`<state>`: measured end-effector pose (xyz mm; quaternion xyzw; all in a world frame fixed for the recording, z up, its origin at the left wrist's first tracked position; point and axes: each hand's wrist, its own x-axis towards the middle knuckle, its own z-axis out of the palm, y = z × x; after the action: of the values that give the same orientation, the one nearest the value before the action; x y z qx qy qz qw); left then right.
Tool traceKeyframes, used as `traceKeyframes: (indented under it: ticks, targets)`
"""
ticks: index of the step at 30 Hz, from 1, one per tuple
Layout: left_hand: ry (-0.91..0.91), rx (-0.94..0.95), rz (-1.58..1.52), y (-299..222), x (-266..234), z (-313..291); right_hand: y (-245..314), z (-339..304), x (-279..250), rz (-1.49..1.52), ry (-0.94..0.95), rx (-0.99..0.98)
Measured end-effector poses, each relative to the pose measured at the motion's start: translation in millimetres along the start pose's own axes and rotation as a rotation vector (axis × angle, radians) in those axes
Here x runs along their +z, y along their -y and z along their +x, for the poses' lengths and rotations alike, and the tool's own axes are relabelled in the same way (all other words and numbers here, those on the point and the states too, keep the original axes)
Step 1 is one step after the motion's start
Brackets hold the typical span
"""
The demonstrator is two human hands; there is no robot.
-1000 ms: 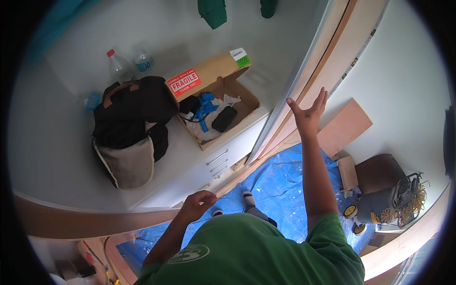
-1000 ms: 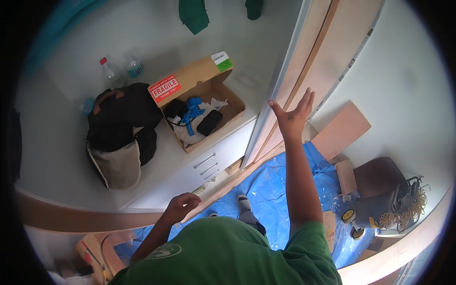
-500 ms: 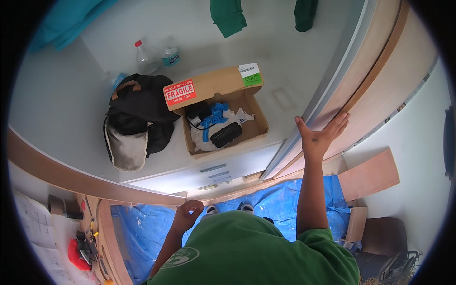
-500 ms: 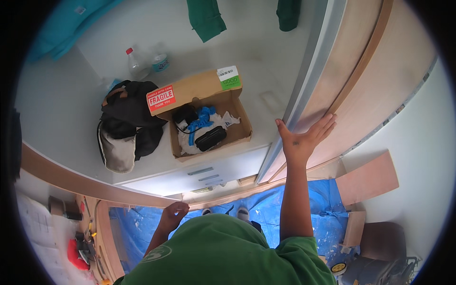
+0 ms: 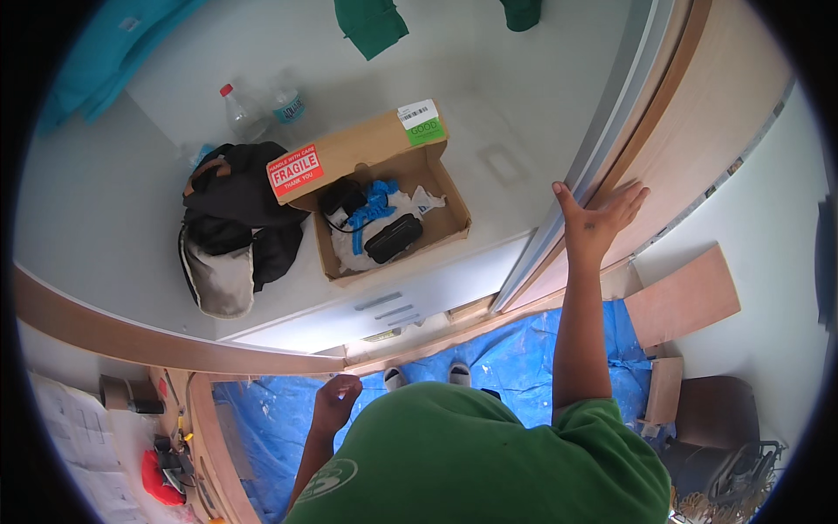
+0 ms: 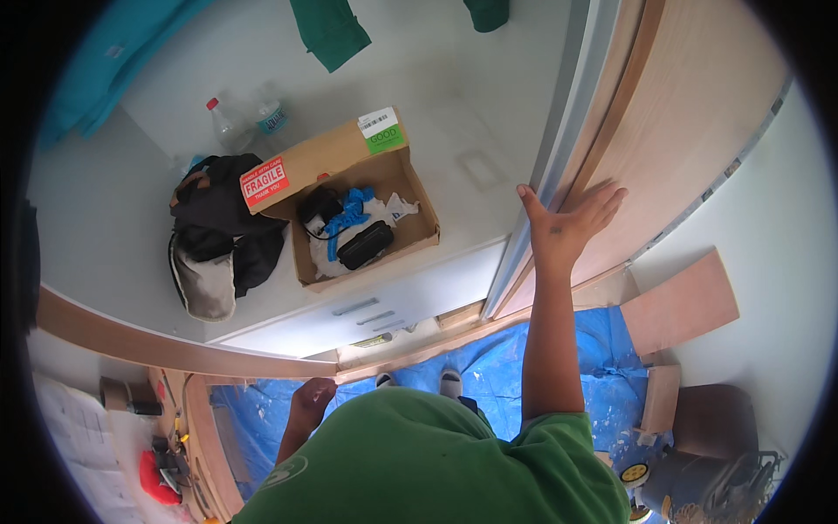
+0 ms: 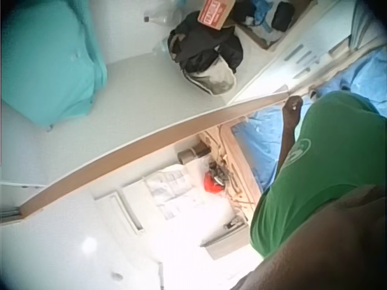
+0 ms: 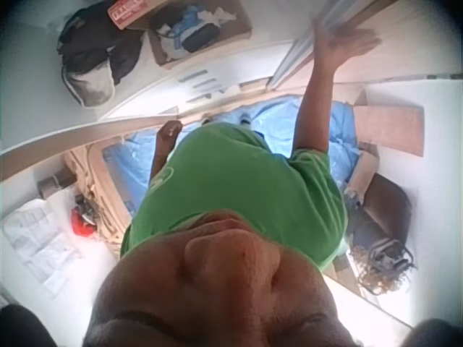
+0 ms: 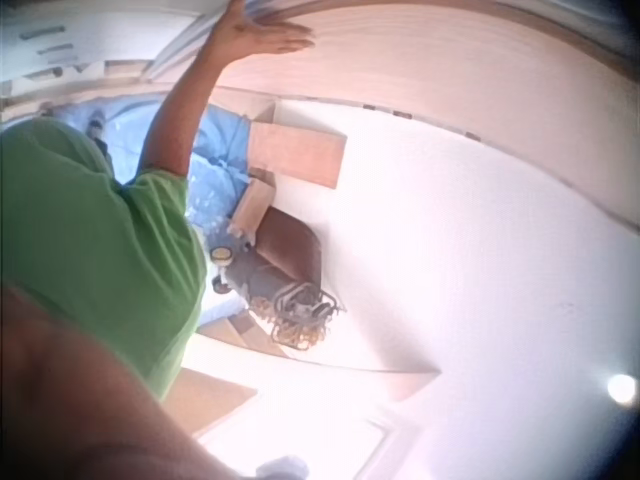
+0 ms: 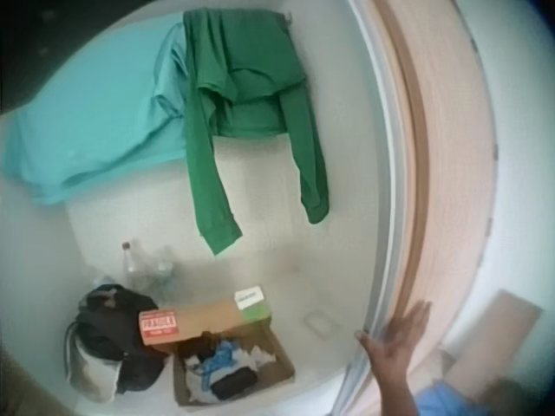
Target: The person retrieves a bottle of adhesive and a strip of material, then kneels under a bathroom vanity. They repeatedly apply adhesive from the bottle onto the strip and press it along the edge of the vanity cabinet.
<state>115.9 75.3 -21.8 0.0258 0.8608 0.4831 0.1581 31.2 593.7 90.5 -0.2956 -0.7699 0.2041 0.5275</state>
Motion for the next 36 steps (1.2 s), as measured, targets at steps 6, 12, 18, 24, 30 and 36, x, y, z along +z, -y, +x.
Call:
traceKeyframes:
  ticks: [6, 12, 18, 24, 30, 36]
  targets:
    - [0.009, 0.038, 0.061, -9, 1, 13, -7, 13, -5, 0.053, 0.001, 0.000]
    - [-0.001, 0.040, 0.024, -6, 3, 24, -23, 17, 3, 0.046, -0.108, -0.103]
    - [0.001, 0.018, 0.034, -3, 8, 30, -18, 15, 4, 0.052, -0.088, -0.068]
    - [-0.020, -0.020, 0.046, 1, 11, 44, -21, 16, 7, 0.099, -0.081, -0.050]
    - [0.100, -0.244, -0.640, 16, 29, 92, -20, 15, 5, -0.001, -0.056, 0.000]
    - [0.112, -0.312, -1.280, -4, 64, 141, -24, 15, -1, 0.046, 0.043, 0.028]
